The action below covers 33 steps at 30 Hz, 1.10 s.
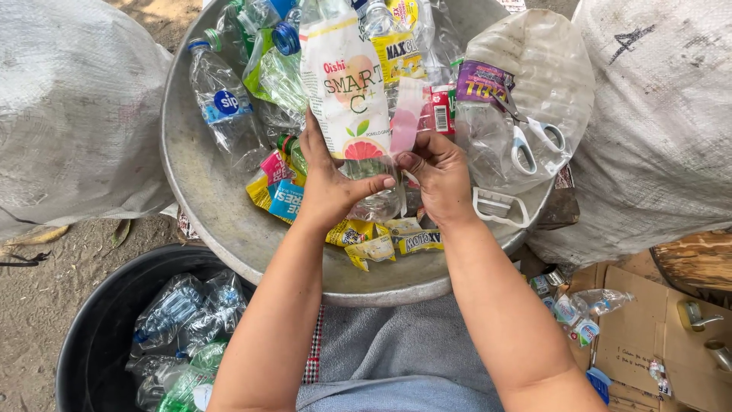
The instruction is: Sort plastic bottles and remove labels using scissors in a recycling center
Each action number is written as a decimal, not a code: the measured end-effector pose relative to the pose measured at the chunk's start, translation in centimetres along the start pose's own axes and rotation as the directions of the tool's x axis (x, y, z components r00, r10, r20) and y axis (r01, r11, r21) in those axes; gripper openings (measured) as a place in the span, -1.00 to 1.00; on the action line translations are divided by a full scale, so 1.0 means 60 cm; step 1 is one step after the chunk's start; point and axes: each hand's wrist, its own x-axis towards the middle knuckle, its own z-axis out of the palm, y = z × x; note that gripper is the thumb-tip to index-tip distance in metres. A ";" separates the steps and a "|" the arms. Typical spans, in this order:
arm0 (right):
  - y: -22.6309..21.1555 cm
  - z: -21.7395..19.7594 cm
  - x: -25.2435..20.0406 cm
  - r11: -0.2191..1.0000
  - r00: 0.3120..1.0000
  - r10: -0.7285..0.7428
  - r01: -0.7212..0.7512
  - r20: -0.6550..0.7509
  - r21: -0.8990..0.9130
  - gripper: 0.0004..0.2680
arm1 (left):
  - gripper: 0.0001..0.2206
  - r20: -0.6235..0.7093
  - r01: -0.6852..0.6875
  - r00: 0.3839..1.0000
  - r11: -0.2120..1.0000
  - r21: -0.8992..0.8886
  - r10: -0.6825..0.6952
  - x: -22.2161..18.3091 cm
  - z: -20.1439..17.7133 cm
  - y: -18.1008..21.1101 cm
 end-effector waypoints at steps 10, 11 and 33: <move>0.015 -0.008 0.006 0.998 0.999 -0.038 0.039 -0.020 0.047 -0.96 | 0.17 -0.052 -0.061 0.996 0.981 0.187 0.072 -0.008 0.020 0.038; 0.017 -0.007 0.004 0.999 0.999 -0.046 0.046 -0.008 0.024 -0.94 | 0.34 -0.056 -0.073 0.995 0.979 0.191 0.085 -0.010 0.023 0.042; 0.017 -0.017 0.014 0.923 0.989 0.145 -0.132 -0.009 0.361 -0.90 | 0.30 0.166 0.034 0.986 0.986 -0.164 -0.007 -0.016 0.041 0.053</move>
